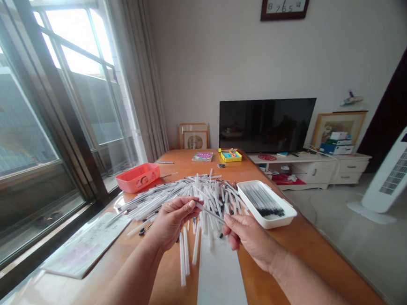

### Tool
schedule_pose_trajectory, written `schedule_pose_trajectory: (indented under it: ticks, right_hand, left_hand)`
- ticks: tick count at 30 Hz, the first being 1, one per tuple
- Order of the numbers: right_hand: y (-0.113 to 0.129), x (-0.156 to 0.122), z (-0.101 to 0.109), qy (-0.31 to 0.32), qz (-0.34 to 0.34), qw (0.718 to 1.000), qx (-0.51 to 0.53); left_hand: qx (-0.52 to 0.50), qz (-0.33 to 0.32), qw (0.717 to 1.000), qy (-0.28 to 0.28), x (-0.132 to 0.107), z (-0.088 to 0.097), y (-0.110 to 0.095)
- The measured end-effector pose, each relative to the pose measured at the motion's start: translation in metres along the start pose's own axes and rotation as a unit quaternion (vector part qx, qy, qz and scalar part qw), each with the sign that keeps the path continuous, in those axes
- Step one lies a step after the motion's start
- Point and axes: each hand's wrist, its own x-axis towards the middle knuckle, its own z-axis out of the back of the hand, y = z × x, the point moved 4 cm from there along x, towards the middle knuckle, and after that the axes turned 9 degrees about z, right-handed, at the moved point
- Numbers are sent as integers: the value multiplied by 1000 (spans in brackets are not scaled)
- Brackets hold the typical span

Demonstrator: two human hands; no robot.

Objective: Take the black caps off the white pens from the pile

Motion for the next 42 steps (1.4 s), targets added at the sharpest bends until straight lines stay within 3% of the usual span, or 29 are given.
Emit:
schedule_pose_trajectory:
  ticks: [7,15,23,30,34,37,42]
  right_hand:
    - [-1,-1,1,18,-31,999,33]
    - [3,3,9,-20,37,999,-3]
    - [5,-1,0,58,11,998,-31]
    - [9,2,-3,46,89,989,-110]
    - [11,5,12,-30,105,987,-121]
    - [11,7,23,-90,108,984,-109]
    - [7,8,27,-123,103,983,-94]
  left_hand:
    - [16,-9,1000,-3,0,-1,0]
    - [37,-22,998,-35,2,-2,5]
    - [74,-52,996,-20,-4,-10,0]
    - [107,-35,994,-2,-7,-23,3]
    - [76,-50,994,-67,-5,-6,-5]
    - [71,-62,982,-165,0,19,-12]
    - [107,-43,952,-283,5,55,-13]
